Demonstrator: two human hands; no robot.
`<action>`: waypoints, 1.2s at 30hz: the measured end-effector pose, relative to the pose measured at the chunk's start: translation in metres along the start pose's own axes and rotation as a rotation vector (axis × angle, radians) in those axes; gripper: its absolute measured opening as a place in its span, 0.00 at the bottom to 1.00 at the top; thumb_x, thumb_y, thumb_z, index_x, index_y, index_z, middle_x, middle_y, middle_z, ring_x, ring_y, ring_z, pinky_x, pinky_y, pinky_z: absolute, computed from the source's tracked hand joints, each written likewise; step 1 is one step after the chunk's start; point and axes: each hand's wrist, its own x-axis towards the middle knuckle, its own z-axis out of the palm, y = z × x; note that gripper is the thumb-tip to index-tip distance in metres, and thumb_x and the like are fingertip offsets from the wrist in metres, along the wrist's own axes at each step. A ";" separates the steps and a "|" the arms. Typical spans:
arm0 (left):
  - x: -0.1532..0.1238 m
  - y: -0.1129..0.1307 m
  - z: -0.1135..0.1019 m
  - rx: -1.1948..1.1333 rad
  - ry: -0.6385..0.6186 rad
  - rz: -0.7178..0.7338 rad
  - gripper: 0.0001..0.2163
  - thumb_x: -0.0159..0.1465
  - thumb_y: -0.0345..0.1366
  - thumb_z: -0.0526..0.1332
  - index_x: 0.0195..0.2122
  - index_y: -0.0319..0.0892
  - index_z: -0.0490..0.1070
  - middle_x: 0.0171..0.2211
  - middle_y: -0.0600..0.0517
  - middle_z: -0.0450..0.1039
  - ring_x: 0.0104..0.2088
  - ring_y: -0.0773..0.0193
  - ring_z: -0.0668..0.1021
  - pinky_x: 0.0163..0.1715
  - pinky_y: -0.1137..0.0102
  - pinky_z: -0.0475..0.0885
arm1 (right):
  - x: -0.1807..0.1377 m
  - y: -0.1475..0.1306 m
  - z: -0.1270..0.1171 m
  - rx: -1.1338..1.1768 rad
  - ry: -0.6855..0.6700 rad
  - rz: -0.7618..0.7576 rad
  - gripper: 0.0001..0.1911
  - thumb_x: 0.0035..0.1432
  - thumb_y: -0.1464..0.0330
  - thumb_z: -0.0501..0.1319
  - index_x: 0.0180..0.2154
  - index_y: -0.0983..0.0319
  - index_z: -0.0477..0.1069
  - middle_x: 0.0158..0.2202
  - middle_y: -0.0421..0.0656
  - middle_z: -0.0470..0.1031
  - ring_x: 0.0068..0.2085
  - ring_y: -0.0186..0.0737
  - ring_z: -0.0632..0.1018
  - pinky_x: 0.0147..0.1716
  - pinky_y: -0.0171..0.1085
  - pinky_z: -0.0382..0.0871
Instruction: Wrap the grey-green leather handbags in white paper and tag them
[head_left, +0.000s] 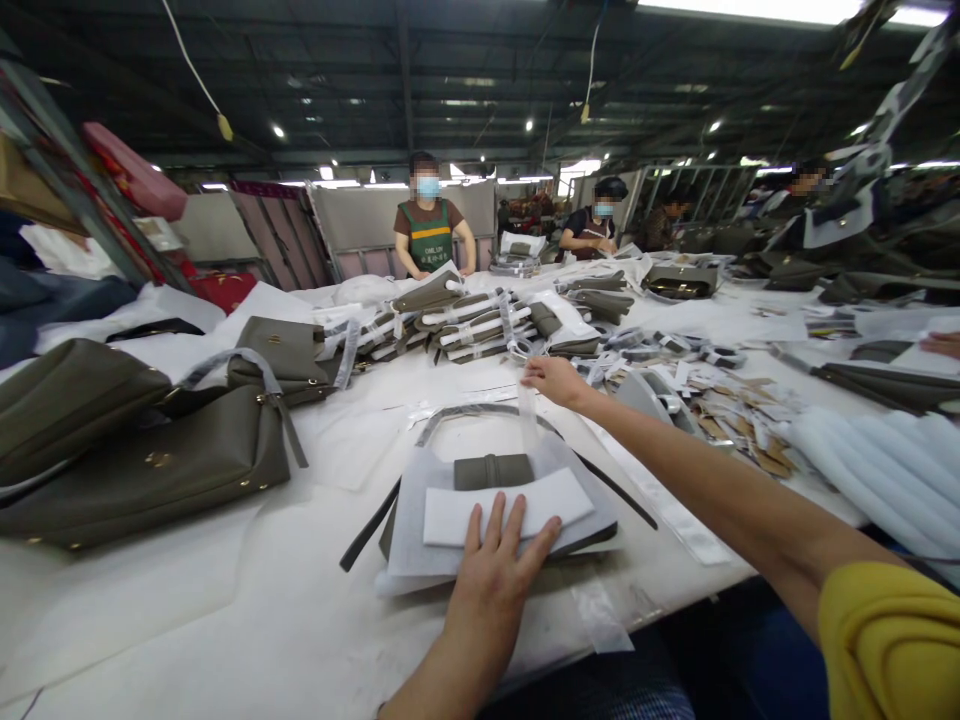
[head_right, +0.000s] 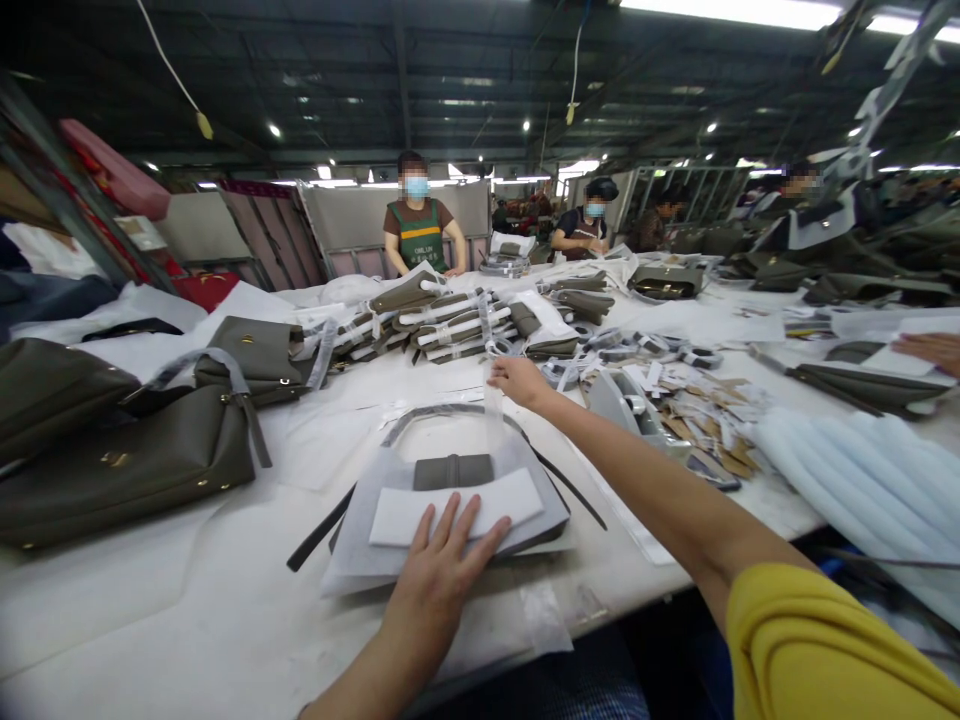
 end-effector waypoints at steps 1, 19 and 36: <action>0.001 0.000 -0.002 -0.001 -0.019 0.002 0.28 0.71 0.37 0.53 0.69 0.59 0.45 0.65 0.48 0.63 0.63 0.48 0.67 0.58 0.50 0.67 | -0.008 -0.004 -0.006 0.011 0.027 -0.018 0.08 0.60 0.67 0.64 0.40 0.65 0.75 0.37 0.46 0.81 0.41 0.43 0.79 0.42 0.38 0.69; 0.005 0.005 -0.016 -0.084 -0.088 -0.046 0.34 0.63 0.21 0.55 0.68 0.54 0.54 0.66 0.45 0.61 0.65 0.44 0.64 0.60 0.47 0.66 | -0.224 -0.010 0.029 -0.098 0.228 -0.653 0.16 0.65 0.78 0.53 0.51 0.65 0.72 0.48 0.51 0.81 0.51 0.42 0.80 0.57 0.47 0.73; 0.010 0.009 -0.018 -0.075 -0.147 -0.073 0.39 0.63 0.20 0.55 0.69 0.62 0.44 0.67 0.45 0.58 0.66 0.43 0.62 0.59 0.46 0.66 | -0.253 -0.003 0.035 -0.036 0.291 -0.725 0.15 0.64 0.78 0.56 0.49 0.62 0.73 0.49 0.46 0.81 0.52 0.40 0.80 0.58 0.46 0.72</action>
